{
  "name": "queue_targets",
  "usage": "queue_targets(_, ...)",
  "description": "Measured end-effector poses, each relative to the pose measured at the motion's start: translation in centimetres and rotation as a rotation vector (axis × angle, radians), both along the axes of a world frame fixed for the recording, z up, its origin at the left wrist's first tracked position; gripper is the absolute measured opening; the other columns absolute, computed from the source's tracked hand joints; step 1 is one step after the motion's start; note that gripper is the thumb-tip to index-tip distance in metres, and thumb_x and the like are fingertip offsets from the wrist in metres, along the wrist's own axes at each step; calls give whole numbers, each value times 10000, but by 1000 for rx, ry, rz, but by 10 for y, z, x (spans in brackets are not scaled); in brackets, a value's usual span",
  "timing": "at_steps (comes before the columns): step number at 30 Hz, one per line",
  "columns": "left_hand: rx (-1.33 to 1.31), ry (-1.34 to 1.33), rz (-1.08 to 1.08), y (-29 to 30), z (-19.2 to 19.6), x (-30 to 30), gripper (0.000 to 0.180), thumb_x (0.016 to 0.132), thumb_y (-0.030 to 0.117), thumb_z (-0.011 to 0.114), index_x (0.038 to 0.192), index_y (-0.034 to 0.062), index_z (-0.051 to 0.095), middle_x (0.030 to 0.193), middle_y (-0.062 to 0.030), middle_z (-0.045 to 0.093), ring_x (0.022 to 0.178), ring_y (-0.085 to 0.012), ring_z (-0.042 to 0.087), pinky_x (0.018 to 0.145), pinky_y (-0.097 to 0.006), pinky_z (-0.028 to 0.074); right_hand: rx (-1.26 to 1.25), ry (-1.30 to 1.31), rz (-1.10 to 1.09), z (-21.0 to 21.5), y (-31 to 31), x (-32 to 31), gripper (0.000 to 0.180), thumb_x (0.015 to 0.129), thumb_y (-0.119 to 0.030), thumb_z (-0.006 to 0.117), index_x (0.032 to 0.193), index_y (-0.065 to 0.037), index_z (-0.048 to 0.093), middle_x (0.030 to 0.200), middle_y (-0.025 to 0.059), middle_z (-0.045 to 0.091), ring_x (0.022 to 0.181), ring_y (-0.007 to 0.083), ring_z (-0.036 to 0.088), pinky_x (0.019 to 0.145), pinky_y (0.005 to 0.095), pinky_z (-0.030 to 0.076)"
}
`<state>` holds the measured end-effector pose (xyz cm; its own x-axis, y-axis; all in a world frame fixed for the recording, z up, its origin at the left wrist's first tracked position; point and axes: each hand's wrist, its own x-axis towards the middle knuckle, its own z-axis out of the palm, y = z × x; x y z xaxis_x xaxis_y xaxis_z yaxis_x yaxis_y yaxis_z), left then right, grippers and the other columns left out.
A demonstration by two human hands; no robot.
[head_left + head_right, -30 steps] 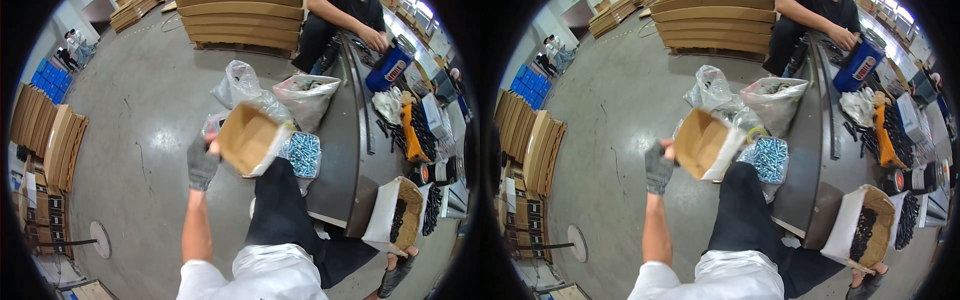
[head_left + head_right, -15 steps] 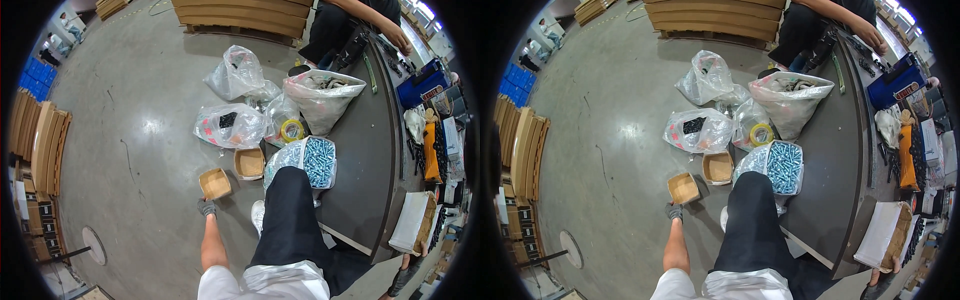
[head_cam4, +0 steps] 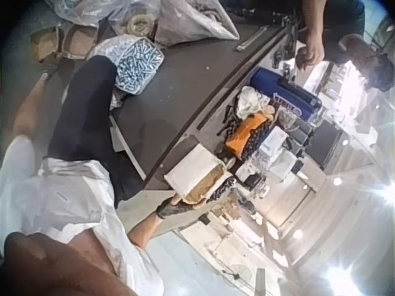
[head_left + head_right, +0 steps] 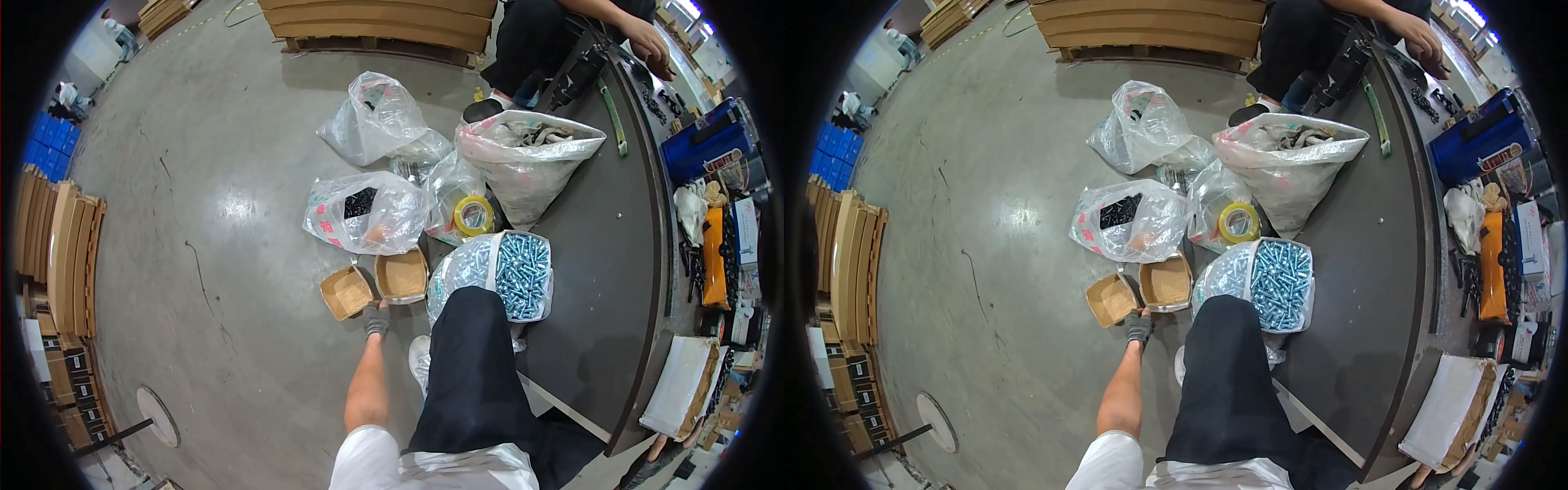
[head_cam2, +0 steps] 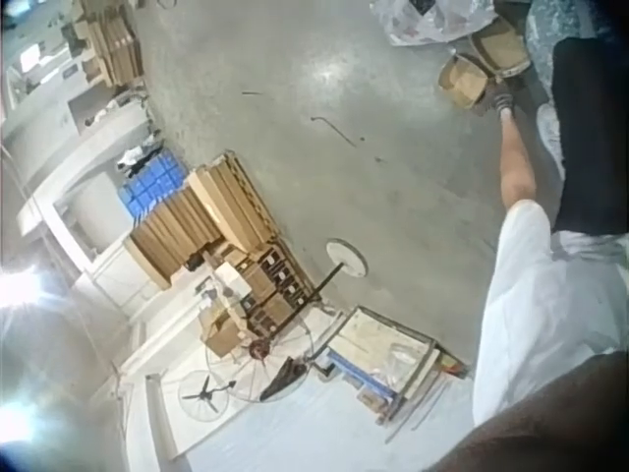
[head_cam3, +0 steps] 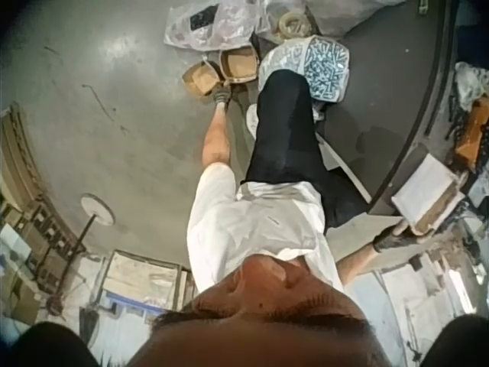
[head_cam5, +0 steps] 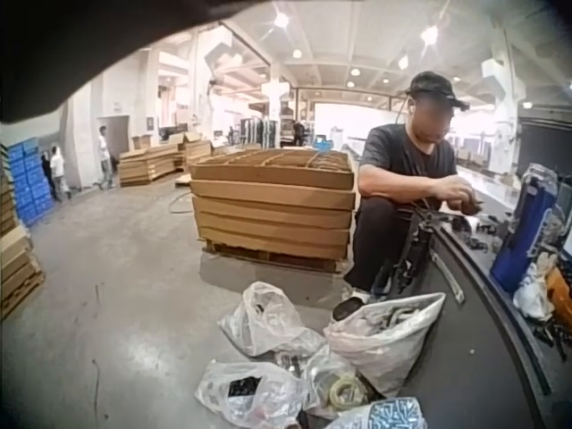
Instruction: Assembling small washers onto metal rods at an industrial workbench.
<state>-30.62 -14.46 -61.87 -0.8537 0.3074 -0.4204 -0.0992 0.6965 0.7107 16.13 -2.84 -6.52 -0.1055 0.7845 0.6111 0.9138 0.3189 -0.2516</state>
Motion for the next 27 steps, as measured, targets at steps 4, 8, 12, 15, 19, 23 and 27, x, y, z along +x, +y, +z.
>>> queue_targets(4, -22, -185, 36, 32, -16, 24, 482, 929, 450, 578, 994, -19, 666, 791, -199, 685, 738, -315, 674, 708, -432, 533, 12, 14, -39, -3, -2, 1, 820, 908, -482, 663, 1434, 56, 338, 1411, 256, 398, 1249, 373, 448, 1054, 467, 371)
queue_targets(8, 126, -400, 275, 5, -38, -5, 523, 954, 513, 547, 953, 5, 668, 685, -133, 663, 528, -240, 622, 499, -384, 491, -5, -7, -34, -8, 2, -11, 811, 915, -467, 665, 1427, 67, 333, 1396, 255, 419, 1254, 369, 438, 1052, 469, 367)
queue_targets(12, 208, -447, 441, 57, -9, 32, 521, 961, 525, 538, 875, 22, 644, 641, -101, 635, 476, -211, 589, 419, -343, 440, -16, 34, -114, -6, -10, -9, 813, 930, -423, 670, 1456, 73, 300, 1403, 275, 421, 1235, 375, 469, 1052, 475, 389)
queue_targets(15, 188, -492, 692, 58, -4, 28, 514, 948, 537, 560, 839, 38, 623, 622, -100, 613, 448, -214, 569, 398, -338, 434, -36, 76, -103, -3, -15, 2, 782, 945, -357, 668, 1469, 71, 277, 1426, 291, 405, 1245, 373, 477, 1036, 481, 410)
queue_targets(19, 389, -484, 1142, -58, -69, -15, 428, 914, 461, 623, 976, 37, 620, 707, -130, 649, 443, -250, 575, 370, -360, 444, -98, 150, -96, -16, -11, -5, 740, 962, -314, 652, 1481, 45, 266, 1432, 287, 398, 1249, 372, 471, 1029, 488, 416)
queue_targets(23, 340, -467, 1059, -44, -95, -29, 386, 930, 345, 622, 1137, 21, 584, 771, -123, 677, 491, -272, 633, 394, -369, 498, -87, 62, -131, -10, -20, -10, 734, 975, -346, 625, 1492, 23, 257, 1435, 278, 385, 1271, 375, 447, 1046, 500, 401)
queue_targets(27, 412, -196, 917, -41, -71, -41, 355, 932, 239, 590, 1225, 39, 577, 981, -121, 684, 701, -256, 696, 500, -369, 555, -223, 279, 48, 1, -24, 11, 768, 941, -318, 649, 1505, 13, 247, 1470, 234, 356, 1325, 343, 397, 1088, 477, 352)
